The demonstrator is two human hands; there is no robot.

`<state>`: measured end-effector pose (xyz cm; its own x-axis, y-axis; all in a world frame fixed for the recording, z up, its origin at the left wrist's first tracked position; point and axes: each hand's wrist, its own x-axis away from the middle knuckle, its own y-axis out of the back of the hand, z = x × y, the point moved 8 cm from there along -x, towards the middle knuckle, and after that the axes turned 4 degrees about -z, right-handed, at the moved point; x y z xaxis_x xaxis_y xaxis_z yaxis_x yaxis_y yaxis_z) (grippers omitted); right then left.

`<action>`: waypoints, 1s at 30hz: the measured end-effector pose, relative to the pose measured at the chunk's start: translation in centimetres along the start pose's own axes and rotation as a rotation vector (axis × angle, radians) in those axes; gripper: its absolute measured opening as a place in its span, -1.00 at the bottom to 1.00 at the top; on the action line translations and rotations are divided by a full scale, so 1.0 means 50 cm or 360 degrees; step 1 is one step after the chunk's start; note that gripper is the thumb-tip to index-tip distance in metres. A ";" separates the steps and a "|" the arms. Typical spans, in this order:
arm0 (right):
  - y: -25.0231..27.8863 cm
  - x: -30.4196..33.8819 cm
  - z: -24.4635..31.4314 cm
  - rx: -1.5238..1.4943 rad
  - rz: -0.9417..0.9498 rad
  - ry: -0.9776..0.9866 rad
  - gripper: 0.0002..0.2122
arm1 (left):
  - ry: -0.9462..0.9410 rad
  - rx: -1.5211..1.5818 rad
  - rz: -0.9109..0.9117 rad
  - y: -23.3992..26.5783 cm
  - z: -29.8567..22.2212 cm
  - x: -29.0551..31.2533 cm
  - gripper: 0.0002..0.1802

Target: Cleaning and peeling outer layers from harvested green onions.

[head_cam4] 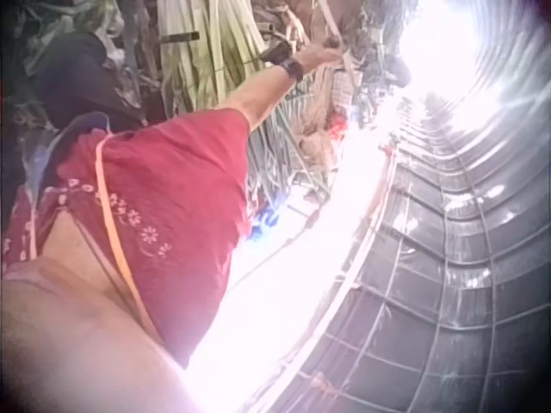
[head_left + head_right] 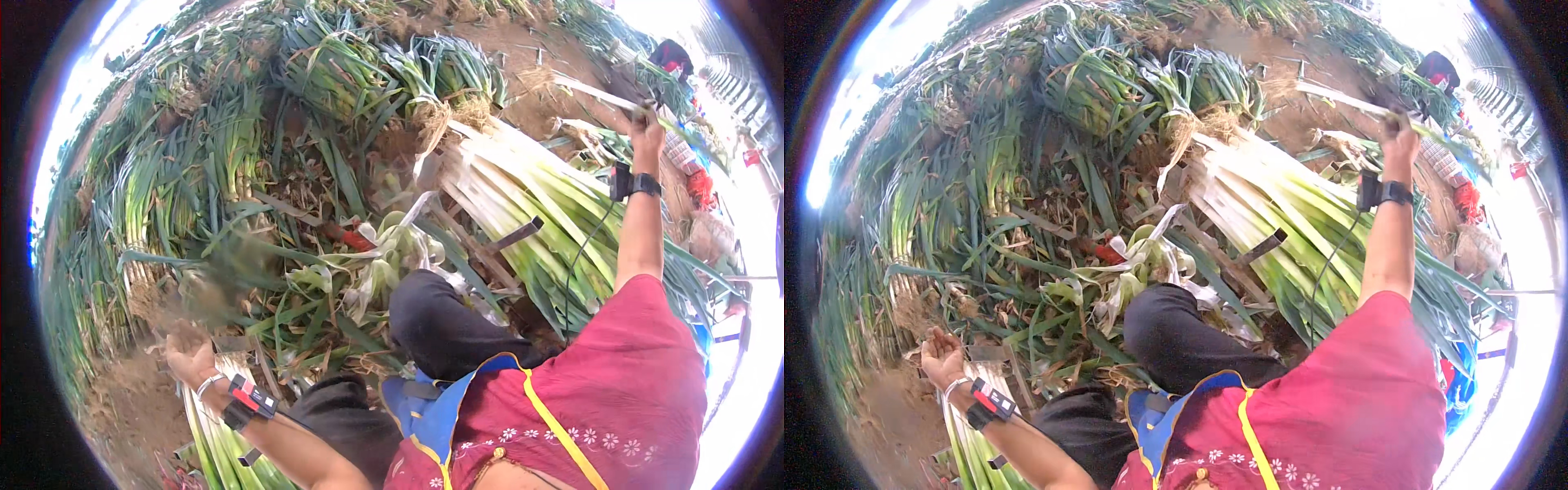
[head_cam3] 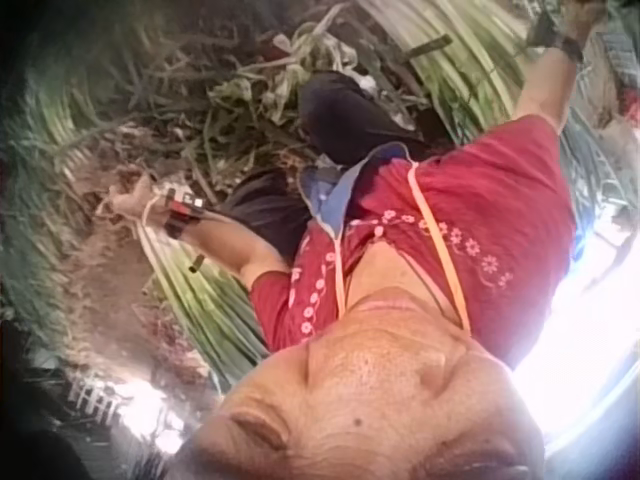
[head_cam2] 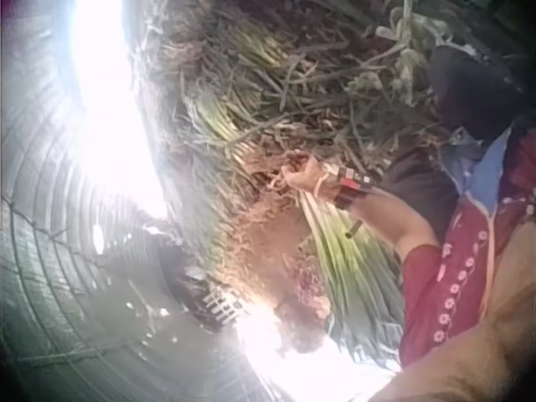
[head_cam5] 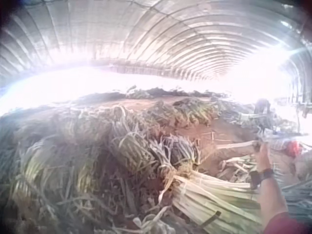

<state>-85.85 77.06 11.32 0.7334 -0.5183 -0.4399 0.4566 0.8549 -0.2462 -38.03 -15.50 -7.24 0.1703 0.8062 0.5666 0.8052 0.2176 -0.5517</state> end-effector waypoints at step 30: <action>-0.977 0.889 -0.553 0.0990 0.2276 -0.0502 -0.82 | 0.0117 -0.0432 0.0446 -0.090 0.113 0.101 -0.67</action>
<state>-89.50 12.82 -20.09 0.7541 0.6190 0.2196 -0.6027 0.5194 0.6058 -43.97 -9.31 -5.36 0.4368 0.7702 0.4647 0.8410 -0.1662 -0.5149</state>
